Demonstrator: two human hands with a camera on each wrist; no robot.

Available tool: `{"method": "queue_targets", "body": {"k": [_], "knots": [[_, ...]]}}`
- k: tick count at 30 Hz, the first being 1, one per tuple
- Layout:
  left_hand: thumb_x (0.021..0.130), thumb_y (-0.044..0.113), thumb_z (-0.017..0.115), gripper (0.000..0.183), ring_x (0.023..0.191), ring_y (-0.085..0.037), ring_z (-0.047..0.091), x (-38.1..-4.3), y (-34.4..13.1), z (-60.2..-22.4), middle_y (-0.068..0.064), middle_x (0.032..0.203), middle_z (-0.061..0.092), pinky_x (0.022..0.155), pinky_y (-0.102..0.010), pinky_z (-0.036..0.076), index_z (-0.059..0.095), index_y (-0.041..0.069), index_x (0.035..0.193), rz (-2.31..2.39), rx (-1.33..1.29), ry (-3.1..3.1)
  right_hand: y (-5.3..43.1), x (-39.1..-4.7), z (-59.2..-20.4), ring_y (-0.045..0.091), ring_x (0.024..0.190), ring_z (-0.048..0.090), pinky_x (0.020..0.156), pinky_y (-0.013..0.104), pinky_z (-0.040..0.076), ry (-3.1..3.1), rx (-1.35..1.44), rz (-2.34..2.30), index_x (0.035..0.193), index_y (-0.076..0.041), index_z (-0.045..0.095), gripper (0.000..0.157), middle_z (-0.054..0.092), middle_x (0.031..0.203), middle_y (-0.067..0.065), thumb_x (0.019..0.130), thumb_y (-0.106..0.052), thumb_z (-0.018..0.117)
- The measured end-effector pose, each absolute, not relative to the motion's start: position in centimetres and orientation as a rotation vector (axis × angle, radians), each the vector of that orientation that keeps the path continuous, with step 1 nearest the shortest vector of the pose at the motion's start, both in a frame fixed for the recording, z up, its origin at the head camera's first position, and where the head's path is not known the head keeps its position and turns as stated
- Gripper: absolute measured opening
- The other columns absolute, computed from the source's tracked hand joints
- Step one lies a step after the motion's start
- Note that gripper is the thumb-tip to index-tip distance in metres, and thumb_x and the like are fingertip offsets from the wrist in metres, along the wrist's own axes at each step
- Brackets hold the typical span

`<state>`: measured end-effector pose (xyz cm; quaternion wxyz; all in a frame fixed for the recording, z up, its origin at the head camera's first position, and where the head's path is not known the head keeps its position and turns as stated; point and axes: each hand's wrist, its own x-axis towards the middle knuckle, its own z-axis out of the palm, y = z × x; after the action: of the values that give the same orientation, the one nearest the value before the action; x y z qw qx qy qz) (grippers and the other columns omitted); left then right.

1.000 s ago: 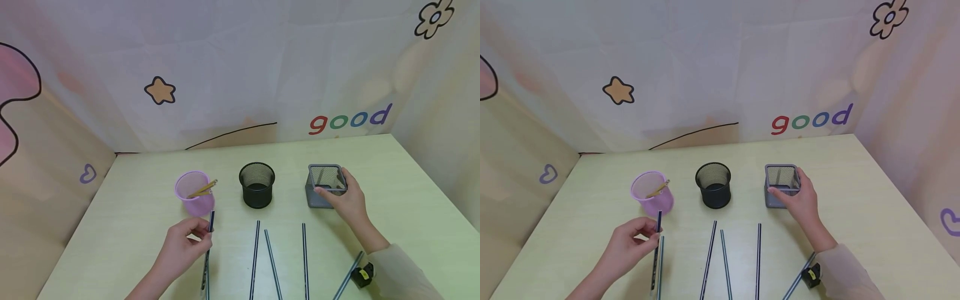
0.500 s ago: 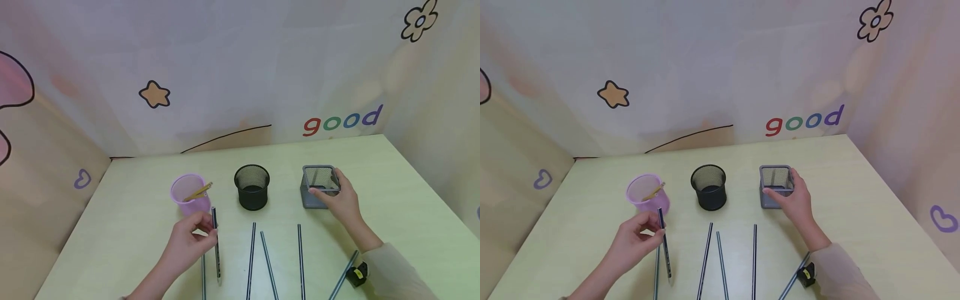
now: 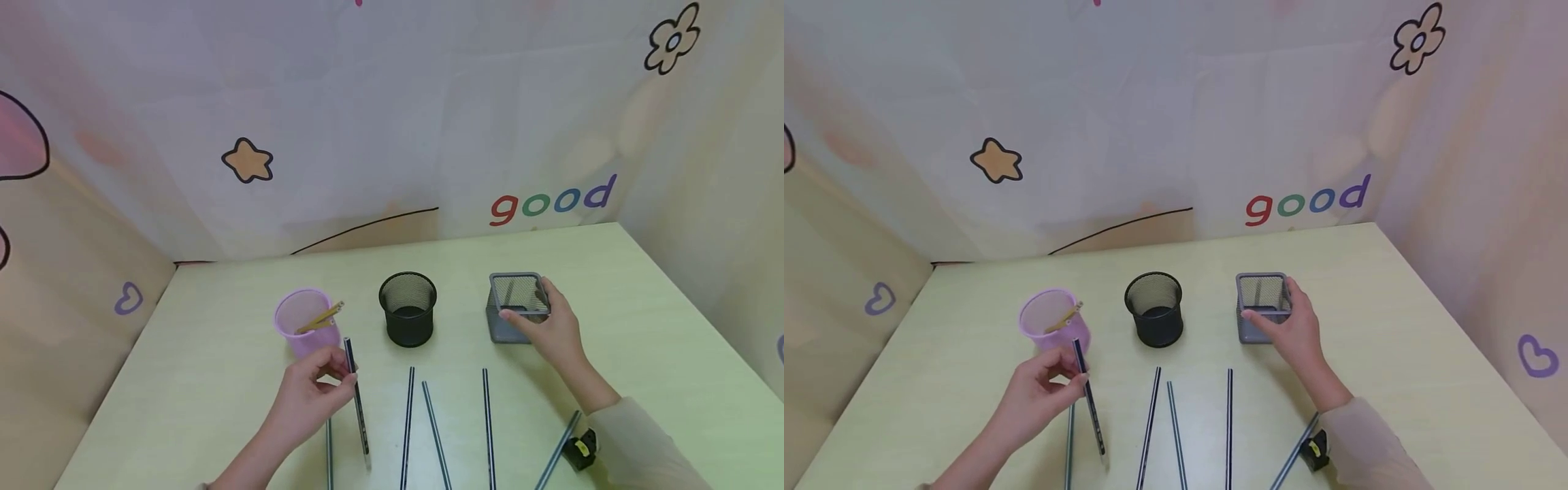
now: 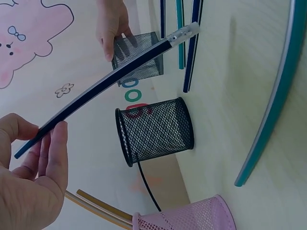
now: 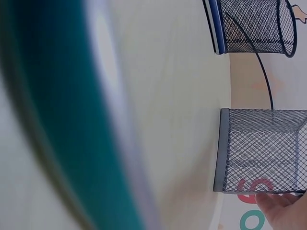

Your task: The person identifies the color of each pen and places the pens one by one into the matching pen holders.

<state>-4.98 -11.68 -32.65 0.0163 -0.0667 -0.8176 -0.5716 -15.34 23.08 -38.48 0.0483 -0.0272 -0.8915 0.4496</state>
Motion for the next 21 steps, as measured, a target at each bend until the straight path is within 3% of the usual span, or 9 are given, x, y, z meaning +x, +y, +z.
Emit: {"method": "queue_targets", "body": {"k": [11, 21], "knots": [[0.078, -0.010, 0.063, 0.010, 0.076, -0.008, 0.061, -6.1, -10.9, -31.9, -0.016, 0.084, 0.059, 0.062, -0.022, 0.056, 0.057, -0.003, 0.082, -1.905, -0.266, -2.434, 23.0, -15.4, -38.5, 0.047, 0.132, 0.033, 0.103, 0.060, 0.036, -2.718, -0.083, 1.381, 0.151, 0.002, 0.012, 0.101, 0.026, 0.149, 0.030, 0.081, -0.039, 0.074], [0.078, -0.010, 0.063, 0.009, 0.074, -0.006, 0.059, -6.3, -10.2, -31.8, -0.014, 0.083, 0.061, 0.061, -0.021, 0.055, 0.059, -0.004, 0.083, -1.888, -0.321, -2.310, 23.1, -15.4, -38.5, 0.046, 0.133, 0.033, 0.103, 0.058, 0.038, -2.698, -0.080, 1.393, 0.150, 0.001, 0.013, 0.099, 0.026, 0.150, 0.029, 0.082, -0.036, 0.074]]}}
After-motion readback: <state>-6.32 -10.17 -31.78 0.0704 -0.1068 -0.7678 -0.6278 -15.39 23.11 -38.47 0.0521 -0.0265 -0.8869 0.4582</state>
